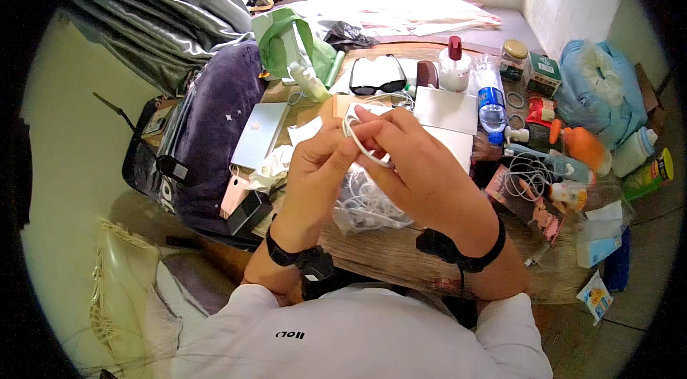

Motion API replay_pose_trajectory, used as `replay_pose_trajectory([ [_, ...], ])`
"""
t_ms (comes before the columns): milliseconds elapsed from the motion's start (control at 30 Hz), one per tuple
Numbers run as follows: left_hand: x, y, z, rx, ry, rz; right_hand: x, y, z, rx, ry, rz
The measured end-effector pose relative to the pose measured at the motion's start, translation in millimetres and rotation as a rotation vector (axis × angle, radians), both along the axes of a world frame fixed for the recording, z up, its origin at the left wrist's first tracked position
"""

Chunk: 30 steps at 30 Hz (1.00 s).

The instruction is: The person winds several white charging or earphone cables and places them into a transparent plastic bag.

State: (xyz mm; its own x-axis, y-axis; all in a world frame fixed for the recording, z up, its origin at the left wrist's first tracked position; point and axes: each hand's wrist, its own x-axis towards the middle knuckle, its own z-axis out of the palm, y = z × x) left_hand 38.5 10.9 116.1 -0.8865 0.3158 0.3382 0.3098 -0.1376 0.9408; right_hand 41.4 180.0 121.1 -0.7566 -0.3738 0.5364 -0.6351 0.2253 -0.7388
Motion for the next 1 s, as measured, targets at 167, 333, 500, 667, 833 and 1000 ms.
replay_pose_trajectory([
  [167, -8, -3, -16, 0.012, 0.077, 0.039, 6, 18, 14, 0.151, -0.007, -0.071],
  [333, -4, 8, -22, -0.454, 0.032, 0.065, 1, 56, 7, 0.398, -0.073, -0.182],
  [500, 1, 13, -26, -0.848, 0.185, -0.026, -6, 75, 5, 0.676, -0.179, -0.039],
  [667, -2, 16, -22, -0.83, 0.144, 0.019, -12, 67, 1, 0.764, -0.251, 0.085],
  [833, 3, 21, -20, -0.991, 0.044, -0.082, -15, 65, -3, 0.788, -0.216, 0.004],
  [1000, 1, 20, -33, -0.816, 0.027, -0.03, -12, 69, 1, 0.794, -0.245, 0.048],
])
